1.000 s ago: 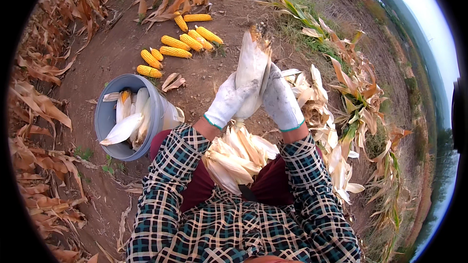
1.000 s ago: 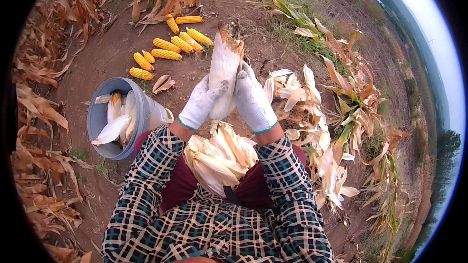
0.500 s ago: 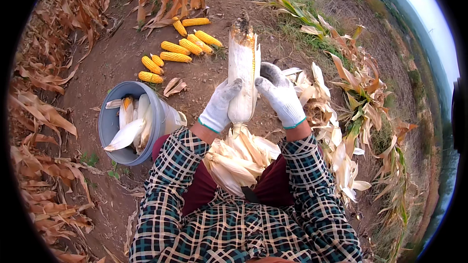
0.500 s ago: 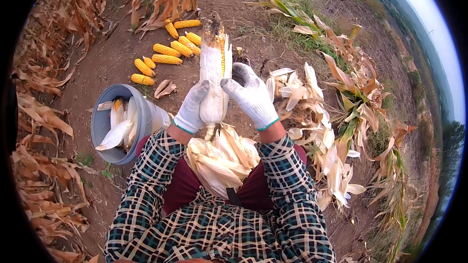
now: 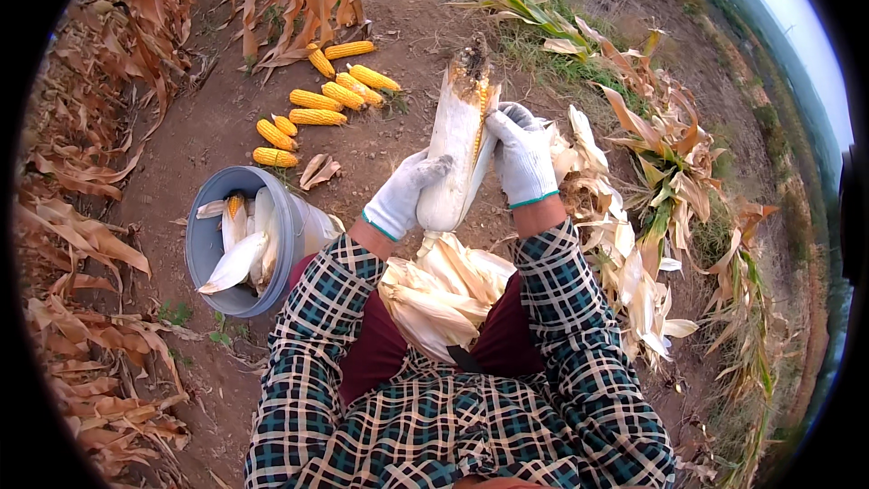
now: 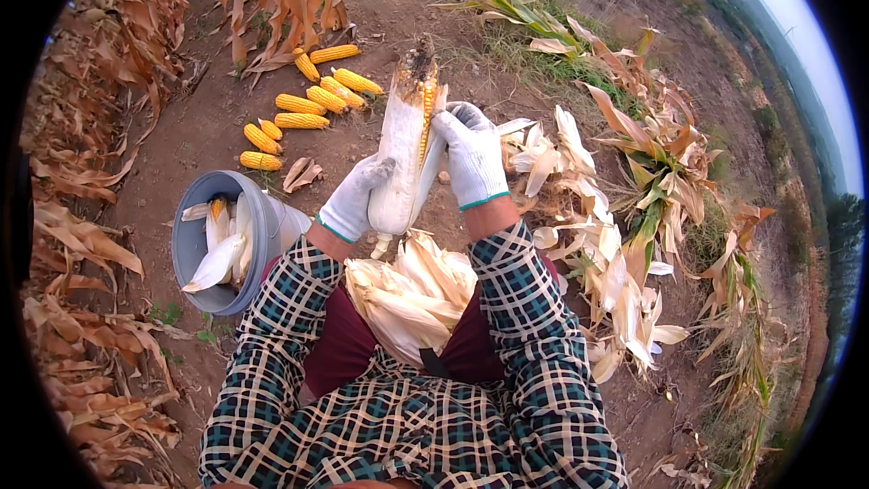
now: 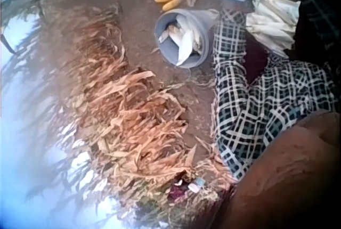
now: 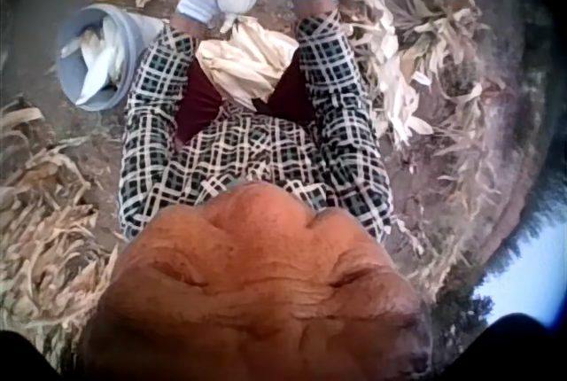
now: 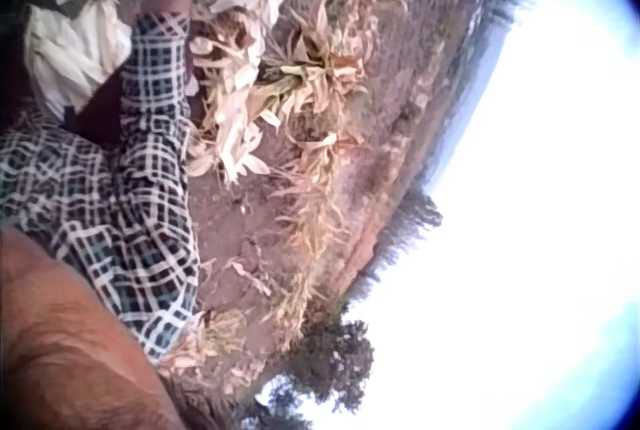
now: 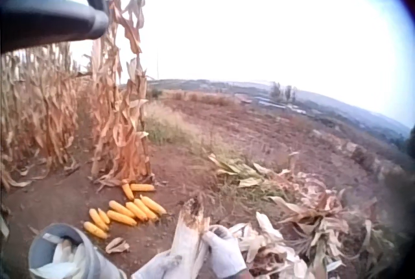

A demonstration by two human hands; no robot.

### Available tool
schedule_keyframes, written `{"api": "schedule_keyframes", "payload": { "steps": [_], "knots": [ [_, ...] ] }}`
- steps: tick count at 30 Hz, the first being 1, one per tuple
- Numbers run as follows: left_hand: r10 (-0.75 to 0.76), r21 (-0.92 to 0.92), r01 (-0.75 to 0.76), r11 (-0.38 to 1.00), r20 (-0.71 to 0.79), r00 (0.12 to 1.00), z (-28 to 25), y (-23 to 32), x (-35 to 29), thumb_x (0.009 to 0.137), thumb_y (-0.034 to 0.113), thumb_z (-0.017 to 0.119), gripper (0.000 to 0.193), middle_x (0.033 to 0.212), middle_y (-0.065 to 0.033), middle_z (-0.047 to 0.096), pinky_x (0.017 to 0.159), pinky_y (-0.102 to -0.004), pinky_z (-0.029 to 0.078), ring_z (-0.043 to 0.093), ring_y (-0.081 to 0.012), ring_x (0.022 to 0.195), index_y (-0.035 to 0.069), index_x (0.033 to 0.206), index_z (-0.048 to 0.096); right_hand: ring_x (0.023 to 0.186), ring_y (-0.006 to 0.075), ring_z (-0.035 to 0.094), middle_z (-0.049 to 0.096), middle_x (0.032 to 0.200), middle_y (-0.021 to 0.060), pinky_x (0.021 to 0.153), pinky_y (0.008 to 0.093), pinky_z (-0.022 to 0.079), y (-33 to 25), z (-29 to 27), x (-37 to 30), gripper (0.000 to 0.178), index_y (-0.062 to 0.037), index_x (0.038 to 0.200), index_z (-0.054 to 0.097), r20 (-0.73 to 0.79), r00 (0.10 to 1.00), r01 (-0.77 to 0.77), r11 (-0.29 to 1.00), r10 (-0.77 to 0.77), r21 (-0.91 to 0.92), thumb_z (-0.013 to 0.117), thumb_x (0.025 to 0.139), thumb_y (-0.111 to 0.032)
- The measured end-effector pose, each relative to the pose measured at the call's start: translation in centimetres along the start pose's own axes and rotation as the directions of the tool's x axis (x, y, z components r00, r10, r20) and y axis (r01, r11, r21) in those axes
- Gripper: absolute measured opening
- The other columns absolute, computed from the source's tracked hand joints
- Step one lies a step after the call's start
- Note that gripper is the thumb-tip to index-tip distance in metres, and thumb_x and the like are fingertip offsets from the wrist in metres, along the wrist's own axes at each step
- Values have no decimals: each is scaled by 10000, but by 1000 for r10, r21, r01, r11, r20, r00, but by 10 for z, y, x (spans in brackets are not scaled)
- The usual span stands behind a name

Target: The person sits on the ground in a cornfield and shucks corn cobs by hand. They remove the husks, place the shucked cobs on the ground, and discard the husks into a nearby bucket.

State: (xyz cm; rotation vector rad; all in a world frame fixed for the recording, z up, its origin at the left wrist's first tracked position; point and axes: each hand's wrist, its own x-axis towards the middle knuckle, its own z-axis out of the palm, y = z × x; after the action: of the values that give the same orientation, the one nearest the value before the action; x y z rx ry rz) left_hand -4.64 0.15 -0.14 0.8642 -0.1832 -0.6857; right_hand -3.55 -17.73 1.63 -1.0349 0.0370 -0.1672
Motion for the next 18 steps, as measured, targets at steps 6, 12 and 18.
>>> {"api": "schedule_keyframes", "payload": {
  "steps": [6,12,18],
  "knots": [
    [109,-240,-131,962,-103,989,1,16,38,835,304,629,499,1054,-118,603,783,-338,545,625,-212,902,12,1210,476,710,100,547,591,838,14,640,232,456,-1,14,21,104,-54,964,573,-243,964,169,958,-112,231,577,889,-127],
    [205,-395,-310,865,-286,936,-25,27,53,833,344,615,501,1043,-128,572,786,-425,527,601,-279,885,73,1222,453,543,108,470,531,727,29,490,246,386,4,18,11,131,-86,896,529,227,974,-124,853,7,507,499,943,-205],
    [218,-407,-429,806,-469,856,-55,51,54,847,348,601,504,1038,-135,567,810,-432,507,579,-297,914,80,1240,437,635,64,494,536,755,-17,554,211,400,18,27,-11,153,-77,911,560,321,896,-352,931,306,94,524,928,-225]
  ]
}}
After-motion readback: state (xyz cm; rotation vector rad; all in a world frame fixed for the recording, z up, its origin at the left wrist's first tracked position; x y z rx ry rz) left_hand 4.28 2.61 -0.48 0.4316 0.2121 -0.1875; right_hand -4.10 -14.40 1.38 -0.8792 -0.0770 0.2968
